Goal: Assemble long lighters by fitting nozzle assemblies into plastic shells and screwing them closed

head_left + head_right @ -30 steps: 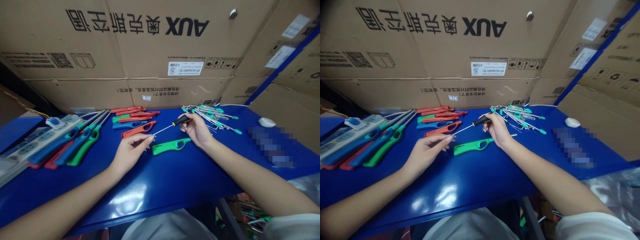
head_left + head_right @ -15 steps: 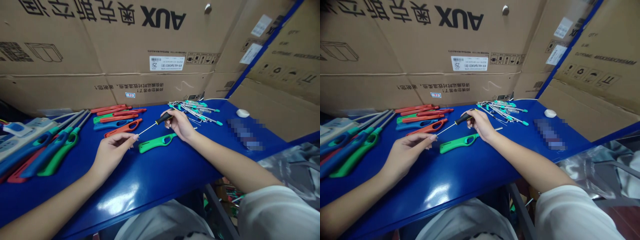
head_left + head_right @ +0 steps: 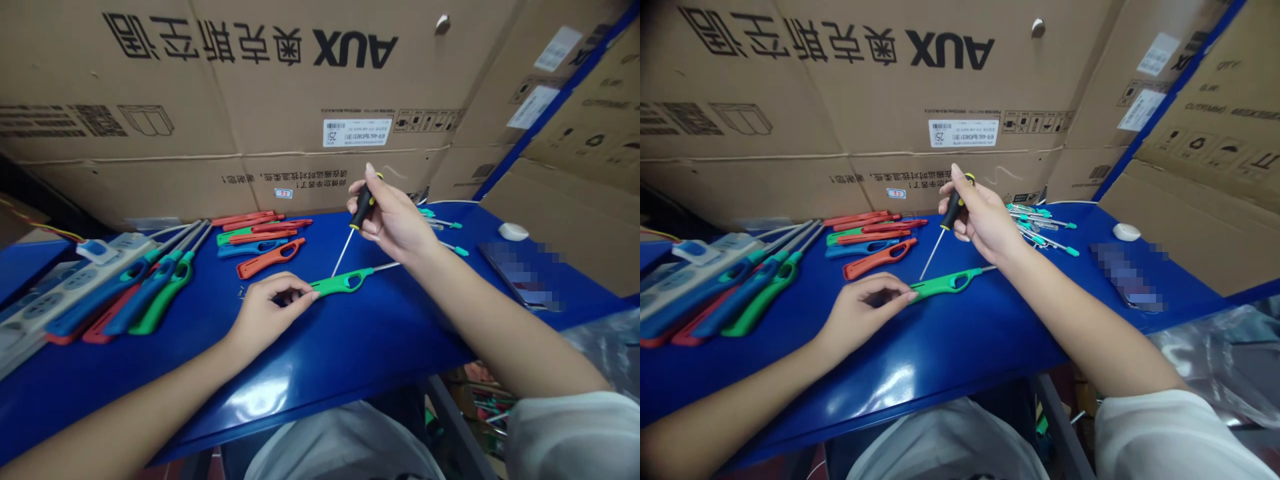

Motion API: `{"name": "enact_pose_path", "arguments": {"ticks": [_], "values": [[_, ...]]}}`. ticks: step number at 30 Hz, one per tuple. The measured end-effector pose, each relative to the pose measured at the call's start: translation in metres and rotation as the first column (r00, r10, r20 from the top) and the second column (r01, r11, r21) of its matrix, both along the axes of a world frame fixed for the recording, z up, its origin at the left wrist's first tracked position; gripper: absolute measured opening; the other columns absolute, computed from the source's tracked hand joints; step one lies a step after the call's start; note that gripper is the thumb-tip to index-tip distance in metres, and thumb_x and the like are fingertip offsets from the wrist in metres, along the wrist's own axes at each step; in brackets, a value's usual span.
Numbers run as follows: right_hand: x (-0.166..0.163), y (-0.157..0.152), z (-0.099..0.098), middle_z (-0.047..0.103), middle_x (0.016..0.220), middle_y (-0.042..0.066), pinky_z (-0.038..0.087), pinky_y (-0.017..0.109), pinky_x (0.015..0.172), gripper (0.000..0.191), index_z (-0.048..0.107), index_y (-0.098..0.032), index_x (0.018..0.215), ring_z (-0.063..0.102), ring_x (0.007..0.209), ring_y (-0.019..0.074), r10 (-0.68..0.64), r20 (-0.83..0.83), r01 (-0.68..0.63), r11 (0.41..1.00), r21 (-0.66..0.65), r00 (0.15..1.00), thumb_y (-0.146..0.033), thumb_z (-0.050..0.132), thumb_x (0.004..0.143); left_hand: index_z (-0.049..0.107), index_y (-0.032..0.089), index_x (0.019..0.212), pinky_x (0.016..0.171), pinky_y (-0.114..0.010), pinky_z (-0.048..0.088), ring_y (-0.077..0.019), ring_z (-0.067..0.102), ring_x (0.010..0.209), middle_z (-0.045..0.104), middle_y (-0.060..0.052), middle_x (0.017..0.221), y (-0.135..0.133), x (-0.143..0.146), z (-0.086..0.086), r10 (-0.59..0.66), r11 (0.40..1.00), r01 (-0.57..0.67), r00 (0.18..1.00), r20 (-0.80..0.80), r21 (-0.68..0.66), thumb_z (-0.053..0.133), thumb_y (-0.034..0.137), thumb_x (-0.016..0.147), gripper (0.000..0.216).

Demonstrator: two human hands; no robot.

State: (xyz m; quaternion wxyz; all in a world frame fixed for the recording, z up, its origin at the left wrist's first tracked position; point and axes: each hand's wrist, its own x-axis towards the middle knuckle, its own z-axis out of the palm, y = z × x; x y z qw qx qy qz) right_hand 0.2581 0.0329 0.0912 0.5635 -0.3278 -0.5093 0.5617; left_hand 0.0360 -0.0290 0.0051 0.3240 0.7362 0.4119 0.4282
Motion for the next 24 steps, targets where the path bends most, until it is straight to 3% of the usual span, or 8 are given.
{"name": "enact_pose_path", "arguments": {"ticks": [3, 7, 11, 16, 24], "values": [[-0.012, -0.007, 0.000, 0.065, 0.071, -0.004, 0.025, 0.016, 0.032, 0.040, 0.060, -0.020, 0.096, 0.037, 0.040, 0.0021, 0.065, -0.002, -0.065, 0.998, 0.014, 0.998, -0.052, 0.079, 0.081, 0.076, 0.017, 0.081, 0.058, -0.024, 0.046, -0.0135, 0.060, 0.064, 0.072, -0.004, 0.078, -0.001, 0.000, -0.001, -0.004, 1.000, 0.004, 1.000, 0.012, -0.026, 0.074, 0.032, 0.086, 0.016], [-0.019, -0.016, -0.023, 0.066, 0.076, -0.005, 0.024, 0.016, 0.028, 0.038, 0.061, -0.020, 0.106, 0.035, 0.037, 0.0008, 0.115, 0.025, -0.116, 0.990, 0.084, 0.993, -0.041, 0.080, 0.081, 0.076, 0.016, 0.082, 0.060, -0.025, 0.047, -0.0142, 0.060, 0.065, 0.072, -0.005, 0.078, -0.001, 0.000, -0.003, -0.013, 0.999, 0.014, 0.999, 0.029, -0.051, 0.073, 0.032, 0.087, 0.017], [-0.019, -0.018, -0.040, 0.065, 0.073, -0.005, 0.029, 0.018, 0.027, 0.038, 0.062, -0.020, 0.103, 0.040, 0.033, 0.0014, -0.018, 0.069, 0.005, 0.985, 0.175, 0.997, -0.048, 0.078, 0.083, 0.077, 0.016, 0.081, 0.058, -0.024, 0.046, -0.0129, 0.060, 0.063, 0.073, -0.005, 0.078, -0.001, 0.000, -0.003, -0.046, 0.999, 0.046, 0.999, 0.017, -0.017, 0.073, 0.028, 0.087, 0.014], [-0.020, -0.018, -0.040, 0.064, 0.071, -0.005, 0.031, 0.021, 0.028, 0.036, 0.061, -0.022, 0.098, 0.045, 0.034, 0.0040, -0.172, 0.040, 0.161, 0.966, 0.201, 0.984, -0.051, 0.078, 0.082, 0.077, 0.018, 0.082, 0.060, -0.024, 0.047, -0.0137, 0.063, 0.066, 0.074, -0.005, 0.079, 0.000, -0.001, -0.002, -0.056, 0.998, 0.056, 0.998, 0.007, 0.006, 0.074, 0.028, 0.087, 0.012], [-0.024, -0.021, -0.041, 0.062, 0.072, -0.005, 0.032, 0.024, 0.031, 0.037, 0.059, -0.024, 0.095, 0.044, 0.036, 0.0047, -0.155, 0.031, 0.147, 0.973, 0.178, 0.987, -0.051, 0.079, 0.080, 0.078, 0.018, 0.082, 0.058, -0.024, 0.049, -0.0127, 0.062, 0.063, 0.073, -0.004, 0.079, -0.002, 0.000, -0.002, -0.070, 0.997, 0.069, 0.998, 0.004, 0.037, 0.076, 0.028, 0.086, 0.011]]}}
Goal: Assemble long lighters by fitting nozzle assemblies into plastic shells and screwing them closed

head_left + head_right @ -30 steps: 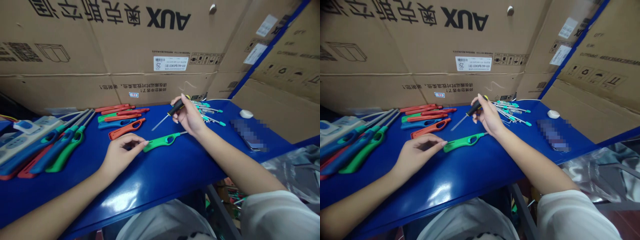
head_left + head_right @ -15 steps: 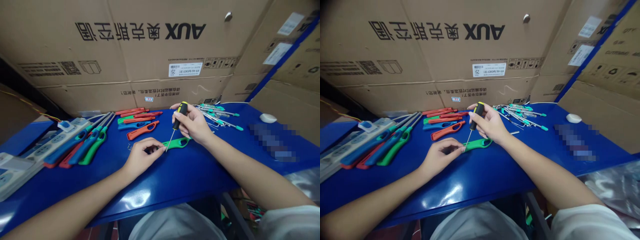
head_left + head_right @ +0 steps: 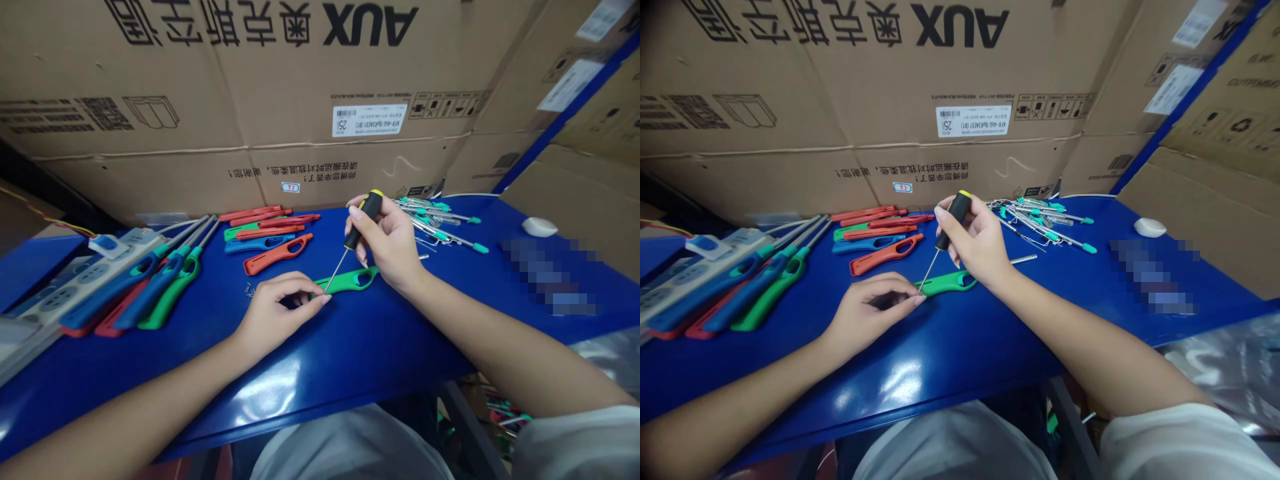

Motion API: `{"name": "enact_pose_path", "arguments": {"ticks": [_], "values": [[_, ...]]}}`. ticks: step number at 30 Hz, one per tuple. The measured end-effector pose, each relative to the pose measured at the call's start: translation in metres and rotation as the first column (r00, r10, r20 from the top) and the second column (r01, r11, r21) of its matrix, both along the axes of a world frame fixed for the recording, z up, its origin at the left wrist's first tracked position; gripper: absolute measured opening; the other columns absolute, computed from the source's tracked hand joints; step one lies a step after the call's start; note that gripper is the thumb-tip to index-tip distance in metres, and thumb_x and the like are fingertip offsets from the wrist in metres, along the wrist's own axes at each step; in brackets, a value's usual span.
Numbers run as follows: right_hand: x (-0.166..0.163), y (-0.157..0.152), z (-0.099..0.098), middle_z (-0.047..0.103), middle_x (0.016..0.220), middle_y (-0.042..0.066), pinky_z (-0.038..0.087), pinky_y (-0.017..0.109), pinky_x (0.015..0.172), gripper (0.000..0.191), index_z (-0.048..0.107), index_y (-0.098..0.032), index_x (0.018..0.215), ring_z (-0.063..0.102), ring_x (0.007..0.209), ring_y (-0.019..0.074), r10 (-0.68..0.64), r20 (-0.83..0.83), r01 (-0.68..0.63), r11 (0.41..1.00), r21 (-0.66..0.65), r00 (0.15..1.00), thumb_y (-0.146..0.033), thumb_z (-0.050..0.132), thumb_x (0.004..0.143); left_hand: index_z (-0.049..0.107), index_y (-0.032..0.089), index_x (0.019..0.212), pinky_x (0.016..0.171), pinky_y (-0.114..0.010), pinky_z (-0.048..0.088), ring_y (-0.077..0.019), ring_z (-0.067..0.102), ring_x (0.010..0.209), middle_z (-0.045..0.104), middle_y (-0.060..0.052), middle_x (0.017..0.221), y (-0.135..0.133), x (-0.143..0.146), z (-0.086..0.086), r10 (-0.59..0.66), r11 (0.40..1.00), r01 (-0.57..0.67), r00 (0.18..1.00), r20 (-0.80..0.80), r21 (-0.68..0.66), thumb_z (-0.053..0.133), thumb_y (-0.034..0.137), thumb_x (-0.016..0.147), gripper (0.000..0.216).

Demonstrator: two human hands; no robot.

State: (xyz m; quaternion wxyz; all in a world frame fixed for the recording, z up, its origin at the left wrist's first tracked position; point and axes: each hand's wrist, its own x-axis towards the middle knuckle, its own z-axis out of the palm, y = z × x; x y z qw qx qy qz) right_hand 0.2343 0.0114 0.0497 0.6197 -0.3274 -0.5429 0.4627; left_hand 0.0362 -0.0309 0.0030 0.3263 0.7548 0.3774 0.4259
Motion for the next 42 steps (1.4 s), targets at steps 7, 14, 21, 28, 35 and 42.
{"name": "enact_pose_path", "arguments": {"ticks": [7, 14, 21, 28, 35, 42], "values": [[0.000, -0.001, 0.001, 0.061, 0.073, -0.004, 0.032, 0.023, 0.030, 0.034, 0.060, -0.024, 0.098, 0.044, 0.037, 0.0056, 0.015, 0.035, -0.016, 1.000, 0.021, 0.999, -0.048, 0.078, 0.082, 0.078, 0.018, 0.081, 0.060, -0.024, 0.050, -0.0127, 0.062, 0.064, 0.073, -0.005, 0.079, 0.000, -0.001, -0.002, 0.004, 1.000, -0.004, 1.000, -0.014, 0.007, 0.076, 0.028, 0.086, 0.011], [-0.001, -0.018, -0.002, 0.064, 0.092, 0.001, 0.054, 0.027, 0.055, 0.054, 0.061, -0.030, 0.119, 0.061, 0.067, 0.0136, -0.124, 0.218, 0.070, 0.968, 0.241, 0.968, -0.033, 0.089, 0.073, 0.079, 0.018, 0.080, 0.056, -0.023, 0.047, -0.0116, 0.060, 0.059, 0.074, -0.004, 0.077, -0.003, 0.001, -0.005, -0.022, 1.000, 0.023, 0.995, -0.095, 0.004, 0.076, 0.028, 0.085, 0.012], [0.005, -0.023, 0.004, 0.064, 0.118, 0.005, 0.056, 0.027, 0.059, 0.047, 0.063, -0.031, 0.126, 0.064, 0.080, 0.0164, -0.035, 0.330, -0.061, 0.960, 0.274, 0.943, -0.033, 0.080, 0.082, 0.078, 0.018, 0.079, 0.053, -0.023, 0.044, -0.0105, 0.057, 0.055, 0.073, -0.003, 0.076, -0.003, 0.000, -0.006, -0.003, 1.000, 0.003, 0.994, -0.106, 0.000, 0.076, 0.028, 0.086, 0.012], [0.003, -0.017, 0.005, 0.064, 0.124, 0.006, 0.055, 0.025, 0.056, 0.058, 0.059, -0.032, 0.137, 0.065, 0.076, 0.0145, 0.204, 0.302, -0.254, 0.958, 0.136, 0.931, -0.028, 0.079, 0.082, 0.078, 0.018, 0.079, 0.053, -0.024, 0.041, -0.0105, 0.054, 0.056, 0.073, -0.003, 0.077, -0.004, 0.002, -0.007, -0.055, 0.998, 0.054, 0.989, -0.134, -0.012, 0.074, 0.026, 0.086, 0.012], [0.003, -0.019, -0.004, 0.057, 0.139, 0.004, 0.056, 0.025, 0.060, 0.060, 0.062, -0.034, 0.129, 0.063, 0.077, 0.0125, -0.035, 0.371, -0.088, 0.947, 0.309, 0.928, -0.027, 0.086, 0.075, 0.077, 0.017, 0.081, 0.052, -0.025, 0.039, -0.0111, 0.054, 0.056, 0.072, -0.004, 0.078, -0.002, 0.002, -0.009, -0.045, 0.999, 0.042, 0.994, -0.104, -0.032, 0.073, 0.026, 0.087, 0.012], [0.005, -0.017, -0.003, 0.060, 0.134, 0.008, 0.057, 0.023, 0.053, 0.059, 0.042, -0.031, 0.149, 0.067, 0.070, 0.0111, 0.089, 0.480, -0.252, 0.924, 0.288, 0.873, -0.031, 0.064, 0.095, 0.076, 0.020, 0.085, 0.060, -0.026, 0.046, -0.0124, 0.059, 0.063, 0.073, -0.001, 0.081, -0.002, 0.001, -0.008, -0.096, 0.991, 0.108, 0.986, -0.138, 0.077, 0.073, 0.027, 0.090, 0.009]]}}
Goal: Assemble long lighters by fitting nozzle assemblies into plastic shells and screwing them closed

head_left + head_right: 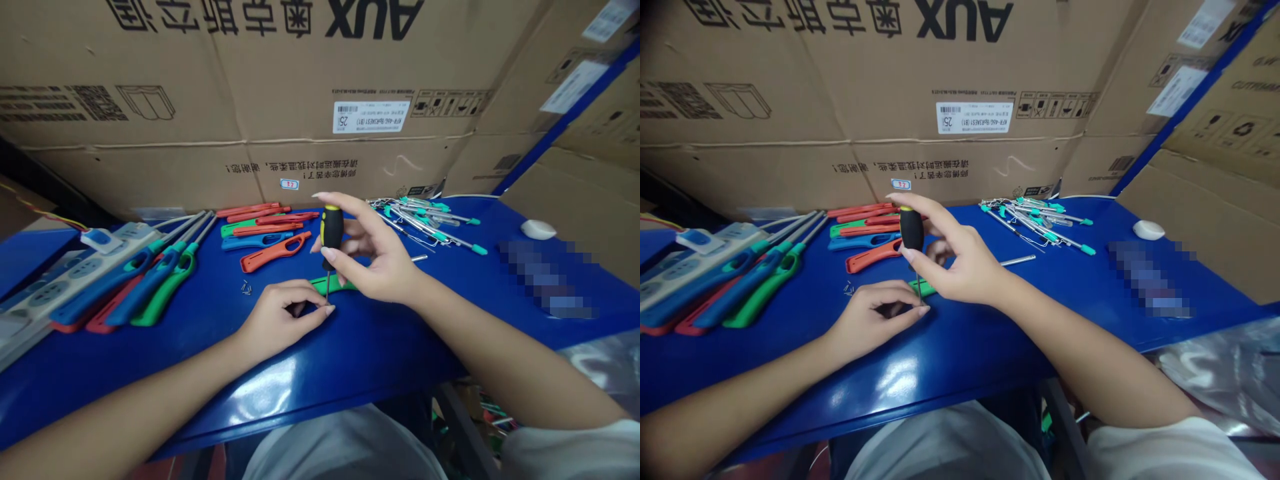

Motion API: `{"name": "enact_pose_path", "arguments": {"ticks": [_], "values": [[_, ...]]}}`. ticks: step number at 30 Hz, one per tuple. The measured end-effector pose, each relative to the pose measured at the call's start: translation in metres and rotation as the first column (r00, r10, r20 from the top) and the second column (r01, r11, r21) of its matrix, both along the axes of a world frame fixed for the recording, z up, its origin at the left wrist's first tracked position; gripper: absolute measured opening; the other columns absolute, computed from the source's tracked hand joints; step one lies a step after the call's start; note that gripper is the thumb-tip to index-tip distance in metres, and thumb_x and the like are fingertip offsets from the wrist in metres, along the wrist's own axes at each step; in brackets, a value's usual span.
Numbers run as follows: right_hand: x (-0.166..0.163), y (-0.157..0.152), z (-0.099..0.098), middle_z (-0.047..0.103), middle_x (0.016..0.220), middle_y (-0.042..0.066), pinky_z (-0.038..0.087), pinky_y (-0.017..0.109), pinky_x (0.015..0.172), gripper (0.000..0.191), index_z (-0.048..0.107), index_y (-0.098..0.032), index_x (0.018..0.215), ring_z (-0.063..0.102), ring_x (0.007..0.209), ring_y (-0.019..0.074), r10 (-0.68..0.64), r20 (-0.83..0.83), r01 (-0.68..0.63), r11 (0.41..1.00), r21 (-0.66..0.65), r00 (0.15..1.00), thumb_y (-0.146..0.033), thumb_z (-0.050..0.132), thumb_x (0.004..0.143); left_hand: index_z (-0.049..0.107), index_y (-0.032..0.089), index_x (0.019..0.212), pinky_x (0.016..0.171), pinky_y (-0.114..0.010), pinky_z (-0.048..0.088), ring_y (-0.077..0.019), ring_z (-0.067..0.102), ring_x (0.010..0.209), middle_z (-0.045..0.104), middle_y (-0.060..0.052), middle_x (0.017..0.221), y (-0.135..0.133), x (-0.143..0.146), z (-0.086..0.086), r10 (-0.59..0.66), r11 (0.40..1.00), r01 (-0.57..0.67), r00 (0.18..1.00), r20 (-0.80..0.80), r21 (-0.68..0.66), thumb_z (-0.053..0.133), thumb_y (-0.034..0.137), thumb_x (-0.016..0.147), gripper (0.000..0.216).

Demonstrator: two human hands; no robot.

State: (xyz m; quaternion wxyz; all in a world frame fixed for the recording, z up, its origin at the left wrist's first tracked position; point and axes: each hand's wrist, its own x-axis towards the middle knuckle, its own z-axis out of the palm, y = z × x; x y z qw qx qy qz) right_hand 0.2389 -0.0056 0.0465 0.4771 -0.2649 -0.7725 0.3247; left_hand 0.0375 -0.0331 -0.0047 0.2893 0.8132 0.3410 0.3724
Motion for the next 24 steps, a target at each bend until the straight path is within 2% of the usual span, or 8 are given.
{"name": "enact_pose_path", "arguments": {"ticks": [2, 4, 7, 10, 13, 15, 18, 24], "values": [[0.000, 0.002, -0.003, 0.063, 0.128, 0.008, 0.058, 0.024, 0.052, 0.058, 0.039, -0.030, 0.149, 0.066, 0.067, 0.0105, -0.009, 0.016, 0.009, 1.000, 0.015, 1.000, -0.033, 0.062, 0.097, 0.074, 0.021, 0.094, 0.077, -0.031, 0.052, -0.0170, 0.065, 0.081, 0.075, -0.002, 0.091, -0.003, 0.000, 0.002, 0.045, 0.994, -0.041, 0.998, -0.046, 0.101, 0.076, 0.030, 0.088, 0.011], [0.000, 0.004, -0.006, 0.065, 0.120, 0.007, 0.059, 0.024, 0.053, 0.056, 0.039, -0.030, 0.148, 0.066, 0.065, 0.0109, -0.065, 0.007, 0.064, 0.996, 0.065, 0.998, -0.034, 0.061, 0.097, 0.070, 0.021, 0.110, 0.095, -0.039, 0.051, -0.0235, 0.063, 0.104, 0.073, -0.006, 0.110, -0.005, 0.000, 0.004, 0.122, 0.980, -0.101, 0.985, -0.118, 0.170, 0.079, 0.035, 0.085, 0.030], [0.000, 0.007, -0.010, 0.067, 0.111, 0.006, 0.059, 0.024, 0.051, 0.056, 0.037, -0.030, 0.148, 0.066, 0.065, 0.0118, -0.146, -0.020, 0.148, 0.981, 0.128, 0.989, -0.035, 0.060, 0.098, 0.058, 0.021, 0.132, 0.106, -0.048, 0.046, -0.0297, 0.056, 0.124, 0.064, -0.010, 0.131, -0.005, -0.002, 0.001, 0.183, 0.974, -0.143, 0.954, -0.236, 0.177, 0.077, 0.035, 0.086, 0.052], [-0.001, 0.008, -0.014, 0.067, 0.116, 0.007, 0.060, 0.024, 0.053, 0.056, 0.035, -0.032, 0.149, 0.067, 0.066, 0.0121, -0.190, -0.042, 0.195, 0.969, 0.154, 0.981, -0.033, 0.060, 0.098, 0.056, 0.020, 0.132, 0.101, -0.049, 0.050, -0.0284, 0.062, 0.115, 0.068, -0.010, 0.124, -0.001, -0.004, -0.005, 0.179, 0.980, -0.150, 0.951, -0.254, 0.132, 0.069, 0.026, 0.089, 0.045], [-0.003, 0.007, -0.015, 0.067, 0.114, 0.007, 0.061, 0.025, 0.055, 0.057, 0.032, -0.031, 0.152, 0.068, 0.067, 0.0128, -0.217, -0.035, 0.219, 0.961, 0.166, 0.976, -0.032, 0.056, 0.100, 0.061, 0.018, 0.125, 0.094, -0.043, 0.054, -0.0242, 0.067, 0.104, 0.071, -0.008, 0.112, 0.002, -0.003, -0.009, 0.142, 0.988, -0.129, 0.973, -0.185, 0.080, 0.067, 0.021, 0.090, 0.035], [-0.004, 0.005, -0.016, 0.067, 0.112, 0.007, 0.061, 0.026, 0.057, 0.057, 0.032, -0.029, 0.153, 0.069, 0.070, 0.0136, -0.225, -0.020, 0.224, 0.957, 0.182, 0.974, -0.031, 0.055, 0.100, 0.063, 0.019, 0.122, 0.096, -0.041, 0.054, -0.0230, 0.067, 0.105, 0.072, -0.007, 0.114, 0.003, -0.003, -0.009, 0.091, 0.995, -0.084, 0.984, -0.152, 0.046, 0.071, 0.023, 0.089, 0.034], [-0.005, 0.001, -0.015, 0.065, 0.121, 0.009, 0.061, 0.025, 0.059, 0.055, 0.037, -0.029, 0.150, 0.069, 0.073, 0.0131, -0.221, 0.000, 0.216, 0.954, 0.209, 0.975, -0.029, 0.056, 0.099, 0.066, 0.020, 0.117, 0.096, -0.040, 0.054, -0.0223, 0.067, 0.106, 0.073, -0.005, 0.113, 0.003, -0.003, -0.008, 0.029, 1.000, -0.028, 0.989, -0.145, 0.014, 0.075, 0.026, 0.088, 0.030], [-0.006, -0.003, -0.013, 0.064, 0.123, 0.008, 0.057, 0.023, 0.052, 0.053, 0.043, -0.028, 0.146, 0.065, 0.067, 0.0103, -0.208, 0.023, 0.198, 0.955, 0.219, 0.978, -0.026, 0.060, 0.096, 0.068, 0.020, 0.119, 0.097, -0.042, 0.053, -0.0238, 0.067, 0.106, 0.074, -0.006, 0.114, 0.004, -0.002, -0.005, 0.004, 1.000, -0.005, 0.989, -0.150, -0.006, 0.076, 0.027, 0.088, 0.032]]}}
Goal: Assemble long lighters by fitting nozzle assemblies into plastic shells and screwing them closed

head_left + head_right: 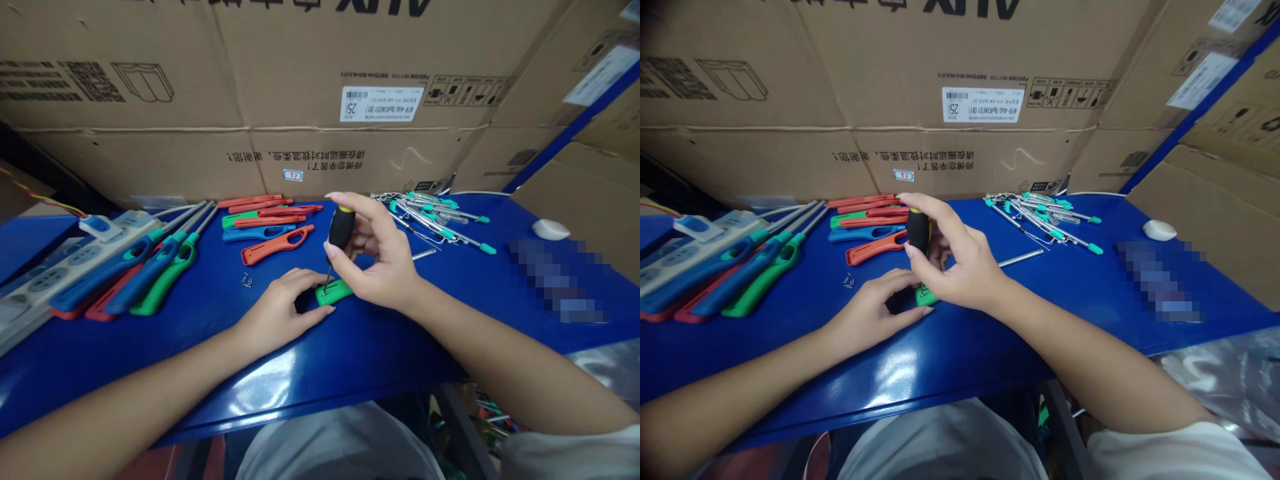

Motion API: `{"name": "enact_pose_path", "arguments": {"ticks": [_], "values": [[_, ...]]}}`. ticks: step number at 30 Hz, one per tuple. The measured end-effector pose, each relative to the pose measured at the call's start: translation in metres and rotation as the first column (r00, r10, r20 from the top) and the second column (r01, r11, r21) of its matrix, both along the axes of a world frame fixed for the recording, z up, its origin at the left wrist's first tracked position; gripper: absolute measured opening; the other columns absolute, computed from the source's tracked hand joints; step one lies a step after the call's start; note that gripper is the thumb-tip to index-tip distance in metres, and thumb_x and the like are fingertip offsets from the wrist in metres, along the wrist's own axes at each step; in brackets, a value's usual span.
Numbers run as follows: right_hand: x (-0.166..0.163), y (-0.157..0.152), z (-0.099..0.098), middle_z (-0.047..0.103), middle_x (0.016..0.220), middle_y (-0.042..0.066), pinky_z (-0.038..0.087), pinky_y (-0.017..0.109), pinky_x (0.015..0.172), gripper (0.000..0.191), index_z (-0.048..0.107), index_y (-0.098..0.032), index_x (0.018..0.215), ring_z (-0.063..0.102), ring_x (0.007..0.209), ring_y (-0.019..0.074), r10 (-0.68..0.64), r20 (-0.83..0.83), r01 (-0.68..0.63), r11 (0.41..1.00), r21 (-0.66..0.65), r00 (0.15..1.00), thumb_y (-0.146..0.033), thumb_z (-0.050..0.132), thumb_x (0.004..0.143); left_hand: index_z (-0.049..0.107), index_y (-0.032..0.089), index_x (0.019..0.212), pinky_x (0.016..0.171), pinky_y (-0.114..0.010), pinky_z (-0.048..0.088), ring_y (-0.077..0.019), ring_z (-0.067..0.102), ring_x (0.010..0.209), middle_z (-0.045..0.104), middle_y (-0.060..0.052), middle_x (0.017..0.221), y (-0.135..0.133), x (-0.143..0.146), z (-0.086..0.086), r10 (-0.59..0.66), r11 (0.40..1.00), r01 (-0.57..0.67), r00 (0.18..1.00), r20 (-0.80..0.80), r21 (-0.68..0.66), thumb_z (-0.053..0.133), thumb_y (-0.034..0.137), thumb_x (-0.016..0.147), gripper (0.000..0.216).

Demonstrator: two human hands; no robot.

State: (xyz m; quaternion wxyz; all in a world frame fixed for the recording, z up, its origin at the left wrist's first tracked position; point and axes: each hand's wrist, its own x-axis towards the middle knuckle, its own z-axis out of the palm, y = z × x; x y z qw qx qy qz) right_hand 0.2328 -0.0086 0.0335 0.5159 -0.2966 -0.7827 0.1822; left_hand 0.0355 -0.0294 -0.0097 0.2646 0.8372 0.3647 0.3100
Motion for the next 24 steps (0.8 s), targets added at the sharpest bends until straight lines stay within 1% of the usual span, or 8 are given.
{"name": "enact_pose_path", "arguments": {"ticks": [7, 11, 15, 19, 24], "values": [[-0.0004, -0.0013, 0.0002, 0.063, 0.130, 0.008, 0.059, 0.023, 0.053, 0.054, 0.042, -0.028, 0.146, 0.064, 0.065, 0.0084, 0.024, 0.007, -0.024, 0.999, 0.033, 1.000, -0.022, 0.059, 0.095, 0.070, 0.020, 0.118, 0.099, -0.045, 0.053, -0.0255, 0.067, 0.108, 0.074, -0.007, 0.116, 0.0007, -0.0006, -0.0005, -0.007, 1.000, 0.007, 1.000, 0.000, -0.005, 0.076, 0.028, 0.088, 0.032], [-0.0008, -0.0023, -0.0007, 0.062, 0.133, 0.008, 0.060, 0.023, 0.054, 0.054, 0.043, -0.028, 0.145, 0.065, 0.066, 0.0091, 0.040, 0.010, -0.040, 0.998, 0.046, 0.999, -0.022, 0.060, 0.094, 0.070, 0.019, 0.117, 0.099, -0.044, 0.053, -0.0261, 0.067, 0.109, 0.074, -0.008, 0.115, 0.0005, -0.0010, -0.0012, -0.009, 1.000, 0.009, 1.000, 0.004, -0.003, 0.076, 0.029, 0.088, 0.030], [-0.0010, -0.0032, -0.0017, 0.064, 0.130, 0.008, 0.061, 0.025, 0.056, 0.055, 0.042, -0.027, 0.146, 0.065, 0.068, 0.0101, 0.070, 0.032, -0.072, 0.995, 0.067, 0.997, -0.021, 0.059, 0.094, 0.070, 0.019, 0.116, 0.098, -0.043, 0.053, -0.0261, 0.067, 0.108, 0.074, -0.008, 0.116, 0.0004, -0.0010, -0.0027, -0.004, 1.000, 0.004, 1.000, -0.002, 0.000, 0.075, 0.029, 0.089, 0.030], [-0.0006, -0.0040, -0.0013, 0.064, 0.131, 0.009, 0.062, 0.026, 0.059, 0.053, 0.043, -0.026, 0.146, 0.065, 0.070, 0.0106, 0.063, 0.043, -0.067, 0.993, 0.098, 0.997, -0.022, 0.059, 0.095, 0.069, 0.020, 0.118, 0.100, -0.045, 0.052, -0.0263, 0.068, 0.110, 0.074, -0.008, 0.119, 0.0005, -0.0010, -0.0042, 0.000, 1.000, 0.000, 1.000, -0.001, -0.004, 0.075, 0.030, 0.089, 0.032], [-0.0003, -0.0052, 0.0001, 0.066, 0.129, 0.007, 0.062, 0.027, 0.058, 0.054, 0.044, -0.027, 0.145, 0.063, 0.066, 0.0100, 0.056, 0.053, -0.061, 0.993, 0.102, 0.997, -0.021, 0.060, 0.094, 0.069, 0.019, 0.117, 0.100, -0.046, 0.053, -0.0269, 0.068, 0.111, 0.074, -0.008, 0.118, 0.0006, -0.0013, -0.0038, 0.001, 1.000, -0.001, 1.000, -0.001, -0.004, 0.074, 0.030, 0.089, 0.031]]}}
